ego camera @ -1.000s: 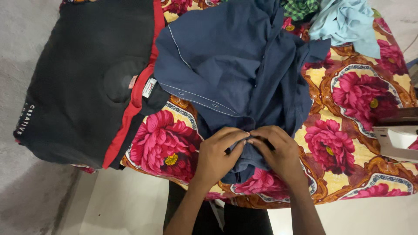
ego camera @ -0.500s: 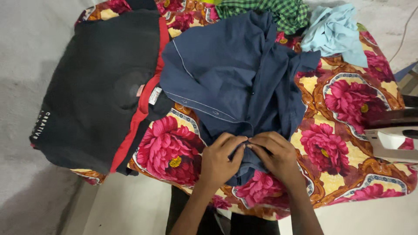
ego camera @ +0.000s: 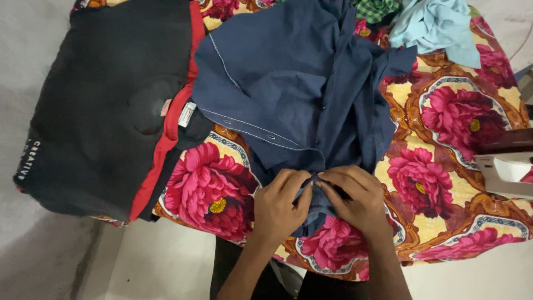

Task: The person irons a navy blue shirt on a floral-patterned bed, smoothing the fabric and using a white iron to remove wrinkles. The person then flips the shirt and buttons it.

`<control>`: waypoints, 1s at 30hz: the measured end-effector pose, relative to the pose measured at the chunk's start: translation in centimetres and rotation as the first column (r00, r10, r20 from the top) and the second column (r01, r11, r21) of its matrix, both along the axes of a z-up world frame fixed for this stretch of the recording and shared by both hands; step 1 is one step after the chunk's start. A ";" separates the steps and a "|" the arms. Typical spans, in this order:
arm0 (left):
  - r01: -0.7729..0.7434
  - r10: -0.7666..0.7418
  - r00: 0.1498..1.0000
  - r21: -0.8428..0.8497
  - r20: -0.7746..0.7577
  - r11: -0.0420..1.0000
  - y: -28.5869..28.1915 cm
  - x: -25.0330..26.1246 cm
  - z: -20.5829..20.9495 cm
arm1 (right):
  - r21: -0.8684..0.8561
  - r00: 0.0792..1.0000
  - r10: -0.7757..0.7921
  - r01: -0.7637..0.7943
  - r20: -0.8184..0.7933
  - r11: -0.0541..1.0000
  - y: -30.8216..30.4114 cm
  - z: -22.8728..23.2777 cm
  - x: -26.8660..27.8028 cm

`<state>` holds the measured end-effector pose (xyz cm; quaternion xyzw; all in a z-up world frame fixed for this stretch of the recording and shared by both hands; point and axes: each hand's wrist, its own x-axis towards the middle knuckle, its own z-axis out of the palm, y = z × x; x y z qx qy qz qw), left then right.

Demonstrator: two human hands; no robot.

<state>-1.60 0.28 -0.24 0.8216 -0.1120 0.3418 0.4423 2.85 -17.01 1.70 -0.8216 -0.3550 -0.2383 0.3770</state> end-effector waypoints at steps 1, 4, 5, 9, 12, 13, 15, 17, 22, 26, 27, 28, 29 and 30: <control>0.003 -0.003 1.000 0.003 0.024 1.000 0.0 0.1 0.0 | -0.001 1.000 -0.012 0.012 -0.008 1.000 0.0 0.0 0.0; 0.015 -0.015 1.000 -0.003 0.001 1.000 0.1 0.1 -0.2 | -0.010 0.999 -0.019 0.019 -0.027 1.000 0.2 -0.2 0.0; 0.017 -0.017 1.000 0.001 -0.007 1.000 0.2 0.0 -0.3 | -0.017 1.000 -0.018 0.017 -0.024 1.000 0.2 -0.2 0.0; 0.057 -0.057 0.998 0.021 -0.004 0.998 0.3 0.1 -0.1 | -0.035 0.997 -0.075 0.075 0.005 0.997 0.3 -0.3 -0.1; 0.094 -0.096 0.995 0.044 0.035 0.995 0.5 0.1 0.2 | -0.017 0.997 -0.078 0.078 -0.021 0.997 0.1 -0.4 -0.2; 0.104 -0.107 0.993 0.054 0.054 0.993 0.5 0.1 0.3 | -0.032 0.996 -0.088 0.087 -0.031 0.996 0.0 -0.4 -0.2; 0.107 -0.110 0.993 0.070 0.050 0.992 0.5 0.1 0.7 | -0.060 0.993 -0.107 0.104 -0.049 0.993 -0.2 -0.5 -0.1; 0.148 -0.148 0.988 0.007 0.032 0.989 0.5 0.0 1.0 | -0.042 0.994 -0.104 0.102 -0.042 0.994 -0.4 -0.6 -0.2; 0.271 -0.370 0.899 -0.367 -0.233 0.890 1.7 -0.2 1.0 | 0.014 0.999 -0.028 0.029 -0.035 0.999 -0.8 -0.3 -0.2; 0.280 -0.429 0.880 -0.508 -0.202 0.814 2.0 0.7 -0.2 | 0.049 0.999 -0.001 0.003 -0.040 0.999 -1.0 -0.6 -0.1; 0.233 -0.494 0.816 -0.611 -0.300 0.757 2.4 0.7 -0.5 | 0.059 0.999 -0.002 0.004 -0.033 0.998 -1.1 -0.8 -0.1; 0.168 -0.565 0.731 -0.702 -0.382 0.692 2.7 0.7 -0.7 | 0.057 1.000 -0.005 0.006 -0.026 0.998 -1.2 -1.0 -0.2; 0.150 -0.591 0.716 -0.744 -0.373 0.651 3.2 0.8 -0.9 | 0.054 1.000 -0.007 0.008 -0.018 0.998 -1.3 -1.1 -0.2; 0.128 -0.616 0.700 -0.785 -0.362 0.606 3.6 1.3 -0.9 | 0.050 1.000 -0.009 0.010 -0.012 0.999 -1.5 -1.3 -0.2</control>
